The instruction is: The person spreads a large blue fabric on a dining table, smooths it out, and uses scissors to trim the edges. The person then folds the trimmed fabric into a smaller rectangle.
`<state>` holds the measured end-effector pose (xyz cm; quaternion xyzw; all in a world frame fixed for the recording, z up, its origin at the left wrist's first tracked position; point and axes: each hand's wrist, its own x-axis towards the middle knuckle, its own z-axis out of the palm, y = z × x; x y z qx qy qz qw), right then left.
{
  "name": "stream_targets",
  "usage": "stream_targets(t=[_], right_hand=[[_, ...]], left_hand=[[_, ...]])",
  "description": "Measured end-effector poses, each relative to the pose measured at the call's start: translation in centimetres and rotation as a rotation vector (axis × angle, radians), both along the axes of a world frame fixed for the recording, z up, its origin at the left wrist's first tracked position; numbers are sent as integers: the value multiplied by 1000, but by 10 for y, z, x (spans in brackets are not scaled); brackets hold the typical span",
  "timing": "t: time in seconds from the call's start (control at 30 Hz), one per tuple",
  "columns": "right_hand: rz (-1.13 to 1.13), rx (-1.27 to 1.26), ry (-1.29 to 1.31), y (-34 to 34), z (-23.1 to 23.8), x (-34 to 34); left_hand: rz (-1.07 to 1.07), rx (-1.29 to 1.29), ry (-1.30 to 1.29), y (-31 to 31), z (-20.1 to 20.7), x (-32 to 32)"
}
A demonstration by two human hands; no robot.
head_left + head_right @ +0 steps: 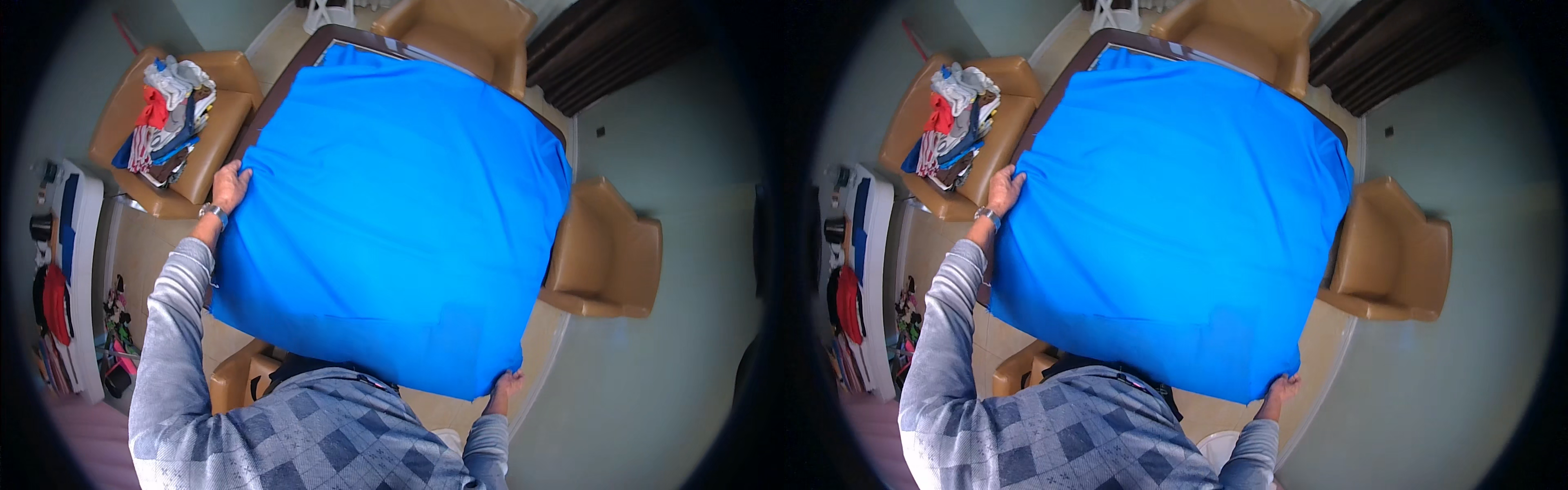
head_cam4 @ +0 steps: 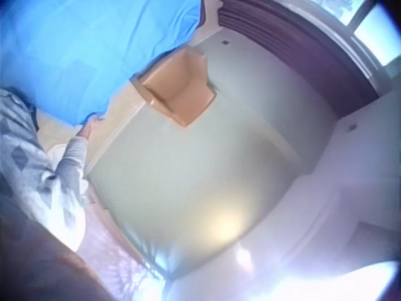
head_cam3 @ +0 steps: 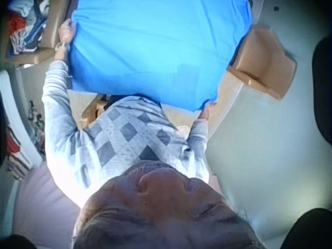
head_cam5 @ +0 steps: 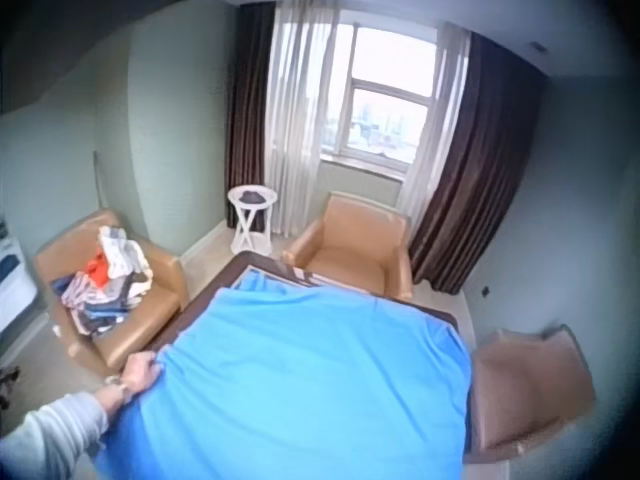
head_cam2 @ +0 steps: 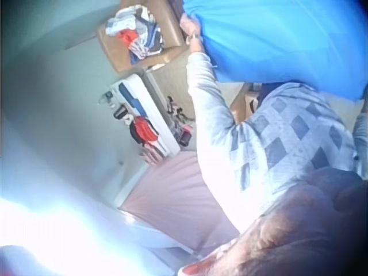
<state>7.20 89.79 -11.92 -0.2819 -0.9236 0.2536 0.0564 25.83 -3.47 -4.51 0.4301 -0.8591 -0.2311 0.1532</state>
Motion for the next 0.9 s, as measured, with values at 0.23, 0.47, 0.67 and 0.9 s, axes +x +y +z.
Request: stream_targets(t=[0.23,0.47,0.67,0.9], right_hand=[[105,81,45,-23,12,-26],[129,-73,127,-62,18,-57],[250,-169,120,-93,36,-12],[23,-541,-114,-102,54,57]], left_hand=[[23,-135,91,-52,-11,-74],[-7,-145,149,-80,3,-100],[-92,-267,47,-10,12,33],[-42,-206,45,123,0,192]])
